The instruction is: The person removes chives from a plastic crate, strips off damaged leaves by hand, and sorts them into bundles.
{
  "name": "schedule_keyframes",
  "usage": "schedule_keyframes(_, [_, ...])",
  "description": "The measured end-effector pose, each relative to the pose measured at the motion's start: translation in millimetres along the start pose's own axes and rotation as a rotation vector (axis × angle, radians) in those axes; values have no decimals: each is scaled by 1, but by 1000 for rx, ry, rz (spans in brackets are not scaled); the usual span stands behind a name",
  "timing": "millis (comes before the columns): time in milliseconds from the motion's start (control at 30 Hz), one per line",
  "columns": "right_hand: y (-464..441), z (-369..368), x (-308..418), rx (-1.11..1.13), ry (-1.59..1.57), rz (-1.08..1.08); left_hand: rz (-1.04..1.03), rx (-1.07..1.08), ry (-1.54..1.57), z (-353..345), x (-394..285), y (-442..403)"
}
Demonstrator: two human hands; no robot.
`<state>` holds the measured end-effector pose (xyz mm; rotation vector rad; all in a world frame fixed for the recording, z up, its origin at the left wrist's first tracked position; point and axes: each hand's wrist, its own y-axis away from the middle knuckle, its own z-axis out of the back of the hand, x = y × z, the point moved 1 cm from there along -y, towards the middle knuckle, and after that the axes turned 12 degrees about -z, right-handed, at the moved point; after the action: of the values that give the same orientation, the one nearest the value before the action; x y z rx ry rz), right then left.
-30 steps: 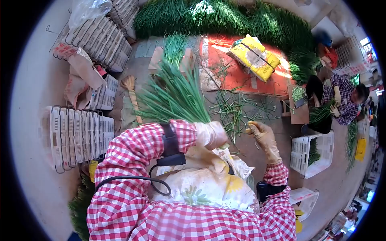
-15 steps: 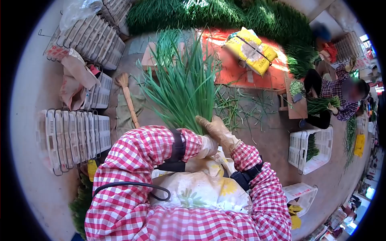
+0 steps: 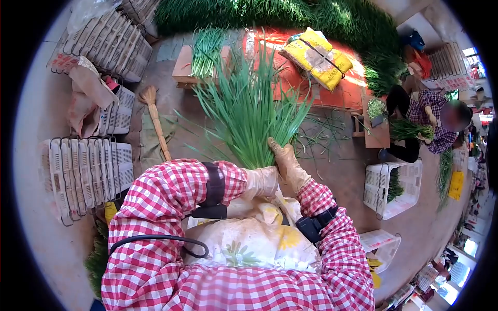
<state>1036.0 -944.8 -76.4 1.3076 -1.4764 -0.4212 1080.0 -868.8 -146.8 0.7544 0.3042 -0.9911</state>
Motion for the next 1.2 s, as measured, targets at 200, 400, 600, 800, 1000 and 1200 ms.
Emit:
schedule_keyframes(200, [20,-18,13,213,424,164,114,-146,253,-18,4,-5])
schedule_keyframes(400, [-3,-20,-19,-37,498,292,5,-57,179,-8,-5,16])
schedule_keyframes(600, [1,-11,-17,-13,558,262,-31,-55,181,-12,-9,4])
schedule_keyframes(800, [15,-16,-10,95,357,213,-142,-463,251,-2,-19,12])
schedule_keyframes(1000, [-1,12,-9,227,398,-96,-59,-43,23,29,-9,46])
schedule_keyframes(1200, [7,44,5,-187,654,202,-75,232,-191,31,-18,60])
